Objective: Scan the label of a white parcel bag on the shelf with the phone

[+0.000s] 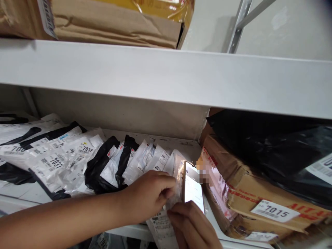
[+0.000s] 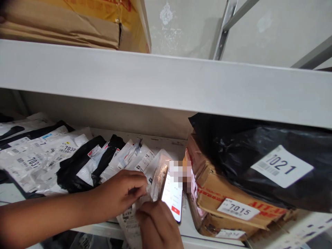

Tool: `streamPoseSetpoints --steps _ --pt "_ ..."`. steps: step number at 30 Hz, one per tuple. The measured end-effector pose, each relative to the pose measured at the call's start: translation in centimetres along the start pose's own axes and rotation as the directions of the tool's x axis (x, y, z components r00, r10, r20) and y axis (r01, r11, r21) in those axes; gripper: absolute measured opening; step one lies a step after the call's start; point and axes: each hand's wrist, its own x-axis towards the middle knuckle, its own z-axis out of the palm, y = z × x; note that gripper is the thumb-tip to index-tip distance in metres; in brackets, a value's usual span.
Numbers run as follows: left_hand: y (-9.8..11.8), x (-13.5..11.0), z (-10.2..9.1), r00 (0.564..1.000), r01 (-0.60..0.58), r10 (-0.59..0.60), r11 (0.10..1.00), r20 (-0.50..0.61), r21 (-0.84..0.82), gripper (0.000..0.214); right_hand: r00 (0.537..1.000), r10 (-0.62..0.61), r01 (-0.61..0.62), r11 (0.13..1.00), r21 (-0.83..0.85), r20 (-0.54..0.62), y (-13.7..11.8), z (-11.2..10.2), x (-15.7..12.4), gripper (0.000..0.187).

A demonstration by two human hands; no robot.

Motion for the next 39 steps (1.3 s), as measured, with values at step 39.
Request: streamPoseSetpoints --steps 39 --pt "-1.2 -0.1 -0.5 0.908 0.417 -0.371 0.843 0.192 -0.339 0.029 0.604 0.778 -0.627 0.327 0.707 0.176 0.4 1.7 1.2 0.023"
